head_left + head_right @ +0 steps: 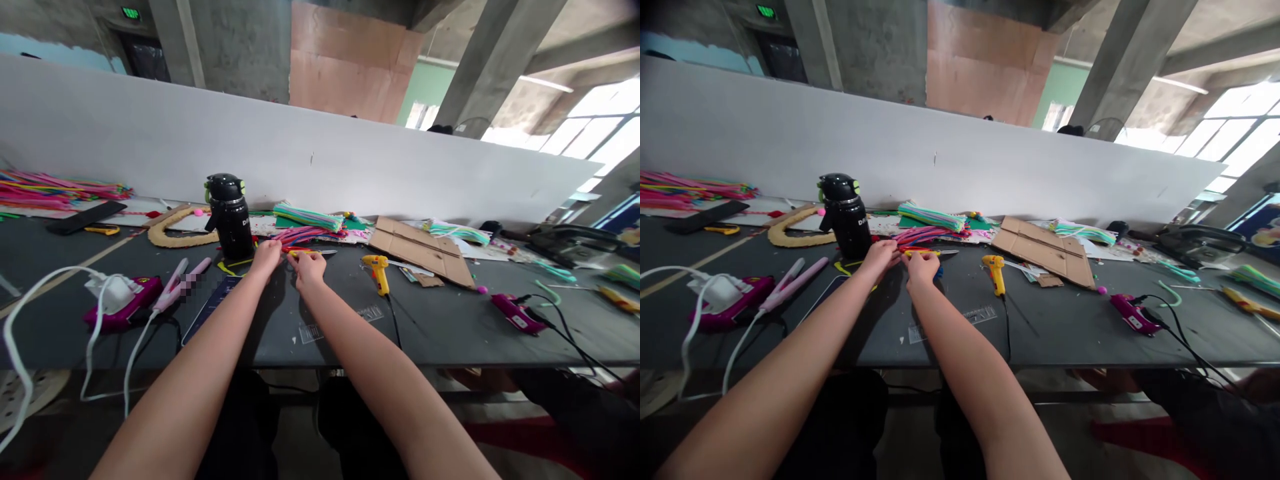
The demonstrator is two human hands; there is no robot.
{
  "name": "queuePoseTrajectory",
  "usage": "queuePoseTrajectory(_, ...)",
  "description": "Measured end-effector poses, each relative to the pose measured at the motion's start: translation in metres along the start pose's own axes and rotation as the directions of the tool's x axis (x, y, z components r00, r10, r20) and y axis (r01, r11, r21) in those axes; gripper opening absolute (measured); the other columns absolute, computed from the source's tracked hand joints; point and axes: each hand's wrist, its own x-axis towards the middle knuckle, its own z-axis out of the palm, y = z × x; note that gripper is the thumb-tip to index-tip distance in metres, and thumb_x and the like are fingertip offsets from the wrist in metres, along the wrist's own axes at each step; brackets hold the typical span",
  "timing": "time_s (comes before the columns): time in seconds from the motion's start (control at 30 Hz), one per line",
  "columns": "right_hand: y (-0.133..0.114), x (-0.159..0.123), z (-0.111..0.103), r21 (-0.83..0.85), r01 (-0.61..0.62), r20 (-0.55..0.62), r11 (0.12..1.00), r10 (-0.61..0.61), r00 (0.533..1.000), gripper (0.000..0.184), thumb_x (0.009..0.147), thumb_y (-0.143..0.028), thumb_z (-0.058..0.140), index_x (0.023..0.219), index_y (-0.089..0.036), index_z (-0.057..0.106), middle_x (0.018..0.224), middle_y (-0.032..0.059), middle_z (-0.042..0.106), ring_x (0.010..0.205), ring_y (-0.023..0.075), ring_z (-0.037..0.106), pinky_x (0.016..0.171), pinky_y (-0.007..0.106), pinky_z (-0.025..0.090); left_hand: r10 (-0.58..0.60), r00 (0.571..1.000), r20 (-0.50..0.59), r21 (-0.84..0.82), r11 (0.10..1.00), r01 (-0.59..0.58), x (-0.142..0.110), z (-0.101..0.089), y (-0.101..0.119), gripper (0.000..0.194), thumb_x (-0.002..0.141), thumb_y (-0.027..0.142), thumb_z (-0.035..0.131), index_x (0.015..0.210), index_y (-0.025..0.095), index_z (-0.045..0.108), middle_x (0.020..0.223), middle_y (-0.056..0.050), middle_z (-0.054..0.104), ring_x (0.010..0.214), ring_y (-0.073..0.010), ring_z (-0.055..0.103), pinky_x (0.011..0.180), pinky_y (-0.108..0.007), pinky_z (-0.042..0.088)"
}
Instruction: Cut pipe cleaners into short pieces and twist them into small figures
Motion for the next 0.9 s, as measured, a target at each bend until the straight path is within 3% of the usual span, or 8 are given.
queuePoseTrajectory(0.2,-0.005,0.023,-0.006,-0.141,-0.01,-0.018,0.99,0.008,1.0,0.037,0.074,-0.002,0.065,0.07,-0.024,0.035,0.056,-0.0084,0.049,0.06,0.0091,0.067,0.06,0.016,0.057,-0.131,0.988,-0.085,-0.192,0.975,0.113,0.002,-0.023,0.002,0.017,0.079,0.02,0.056,0.094,0.015,0.062,0.101,-0.014,0.073,0.094,-0.0207,0.073,0.071,-0.026,0.057)
queuePoseTrajectory(0.33,-0.006,0.02,-0.002,-0.244,-0.027,0.136,0.969,0.062,0.989,0.03,0.079,-0.002,0.063,0.069,-0.021,0.042,0.058,-0.0056,0.055,0.059,0.0083,0.065,0.064,0.018,0.059,-0.101,0.982,-0.159,-0.279,0.959,0.053,-0.006,-0.028,0.011,0.02,0.078,0.019,0.051,0.096,0.015,0.06,0.108,-0.012,0.073,0.095,-0.0173,0.072,0.068,-0.022,0.055)
queuePoseTrajectory(0.43,-0.017,0.008,-0.006,-0.348,-0.005,0.3,0.937,0.117,0.947,0.021,0.08,-0.003,0.065,0.07,-0.017,0.052,0.061,0.0007,0.063,0.056,0.0125,0.066,0.06,0.025,0.06,-0.072,0.981,-0.181,-0.287,0.958,0.017,-0.016,-0.026,0.016,0.02,0.078,0.02,0.05,0.094,0.015,0.06,0.109,-0.012,0.072,0.091,-0.0163,0.072,0.062,-0.02,0.052)
queuePoseTrajectory(0.63,-0.075,-0.007,-0.056,-0.427,0.239,0.369,0.872,-0.073,0.926,0.016,0.087,-0.016,0.066,0.075,-0.017,0.055,0.064,-0.0014,0.067,0.046,0.0076,0.057,0.043,0.016,0.042,-0.06,0.987,-0.147,-0.249,0.968,0.022,-0.045,-0.023,0.023,0.021,0.073,0.019,0.05,0.091,0.014,0.061,0.098,-0.01,0.073,0.075,-0.0143,0.069,0.056,-0.02,0.048)
queuePoseTrajectory(0.7,-0.085,-0.01,-0.078,-0.448,0.286,0.376,0.847,-0.112,0.92,0.016,0.089,-0.023,0.065,0.076,-0.017,0.059,0.052,-0.0045,0.06,0.04,0.0067,0.049,0.041,0.016,0.036,-0.045,0.992,-0.12,-0.219,0.976,0.017,-0.054,-0.021,0.027,0.022,0.073,0.021,0.051,0.091,0.015,0.061,0.098,-0.009,0.073,0.072,-0.0136,0.069,0.056,-0.021,0.049)
queuePoseTrajectory(0.77,-0.084,-0.012,-0.095,-0.486,0.328,0.388,0.81,-0.135,0.911,0.033,0.092,-0.039,0.062,0.068,-0.017,0.059,0.04,-0.0065,0.047,0.035,0.007,0.04,0.04,0.018,0.033,-0.026,0.997,-0.074,-0.169,0.985,0.013,-0.063,-0.018,0.029,0.022,0.073,0.024,0.053,0.092,0.016,0.062,0.098,-0.008,0.074,0.07,-0.0139,0.068,0.057,-0.022,0.049)
queuePoseTrajectory(0.83,-0.077,-0.012,-0.108,-0.607,0.417,0.439,0.677,-0.153,0.886,0.047,0.096,-0.049,0.05,0.061,-0.018,0.057,0.039,-0.004,0.046,0.037,0.0085,0.041,0.043,0.02,0.037,-0.018,1.0,-0.016,-0.119,0.993,0.016,-0.071,-0.015,0.029,0.02,0.074,0.026,0.056,0.09,0.017,0.063,0.093,-0.008,0.075,0.068,-0.0158,0.068,0.057,-0.024,0.048)
queuePoseTrajectory(0.9,-0.07,-0.009,-0.118,-0.663,0.503,0.488,0.554,-0.189,0.852,0.037,0.095,-0.042,0.051,0.069,-0.017,0.062,0.054,-0.0008,0.06,0.046,0.0096,0.051,0.051,0.02,0.044,0.02,0.996,0.085,0.037,0.999,-0.023,-0.082,-0.014,0.026,0.015,0.074,0.025,0.059,0.086,0.018,0.065,0.082,-0.007,0.074,0.069,-0.0188,0.068,0.061,-0.027,0.049)
